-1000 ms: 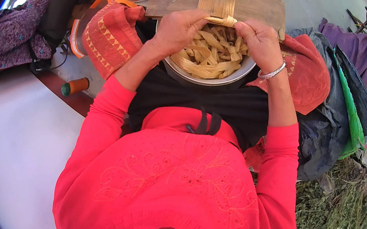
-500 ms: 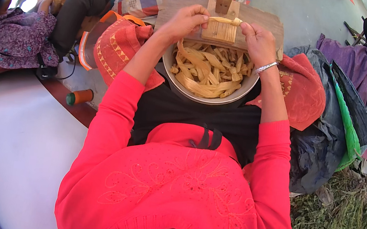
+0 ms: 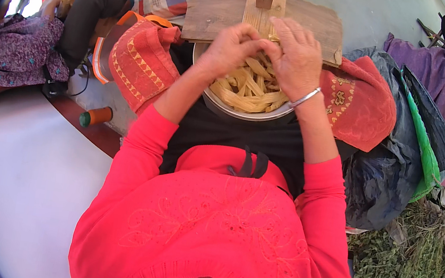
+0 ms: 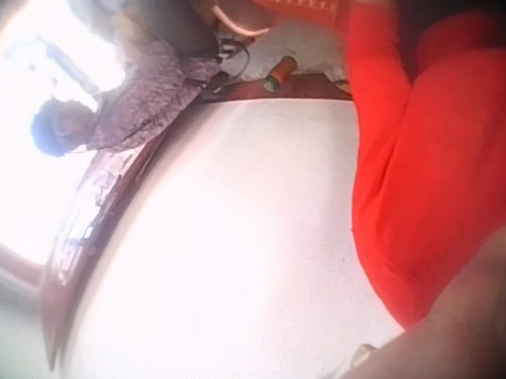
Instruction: The person is weaving or braiding strips of material, likely bamboo or similar plant fibers, while seated on the floor. They use their hands to intricately fold and interlock the strips together.
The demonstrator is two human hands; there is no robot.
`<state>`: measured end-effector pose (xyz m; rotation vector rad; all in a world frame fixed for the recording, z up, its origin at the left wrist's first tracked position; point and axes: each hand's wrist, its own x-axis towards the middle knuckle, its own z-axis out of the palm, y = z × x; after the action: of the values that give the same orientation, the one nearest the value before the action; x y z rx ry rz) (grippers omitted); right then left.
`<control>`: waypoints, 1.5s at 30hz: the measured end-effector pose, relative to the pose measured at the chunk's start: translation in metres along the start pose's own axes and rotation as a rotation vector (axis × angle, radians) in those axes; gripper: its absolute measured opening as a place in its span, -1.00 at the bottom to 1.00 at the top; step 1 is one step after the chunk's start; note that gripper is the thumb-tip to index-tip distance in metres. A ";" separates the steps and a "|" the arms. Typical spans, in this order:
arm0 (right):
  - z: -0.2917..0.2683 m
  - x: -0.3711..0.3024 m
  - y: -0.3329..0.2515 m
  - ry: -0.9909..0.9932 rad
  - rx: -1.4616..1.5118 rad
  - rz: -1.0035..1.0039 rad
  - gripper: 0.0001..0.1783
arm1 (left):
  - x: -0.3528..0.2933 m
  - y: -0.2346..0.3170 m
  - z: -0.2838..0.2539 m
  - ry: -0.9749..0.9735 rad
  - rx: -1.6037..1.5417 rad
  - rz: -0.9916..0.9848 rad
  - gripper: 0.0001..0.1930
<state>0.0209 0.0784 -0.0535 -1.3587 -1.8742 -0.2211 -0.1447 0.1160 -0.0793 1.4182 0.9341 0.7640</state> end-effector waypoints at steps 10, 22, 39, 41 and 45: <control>-0.034 -0.018 0.010 -0.609 0.400 0.356 -0.67 | -0.022 0.051 -0.024 -0.417 -0.192 -0.245 -0.74; -0.017 -0.007 -0.020 0.093 0.604 0.462 -0.73 | -0.032 0.053 0.042 -0.297 -0.549 0.013 -0.63; 0.011 -0.079 0.003 -0.404 1.168 1.055 -0.55 | -0.042 -0.008 0.038 0.237 0.882 0.633 -0.81; 0.018 -0.089 0.003 -0.347 1.586 1.297 -0.72 | -0.042 -0.014 0.040 0.264 0.780 0.664 -0.82; 0.012 -0.083 0.000 -0.329 1.876 1.312 -0.82 | -0.045 -0.014 0.034 0.122 0.547 0.541 -0.74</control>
<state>0.0242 0.0245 -0.1181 -0.7636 -0.3275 1.9046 -0.1366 0.0596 -0.0926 2.1761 0.8974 1.0492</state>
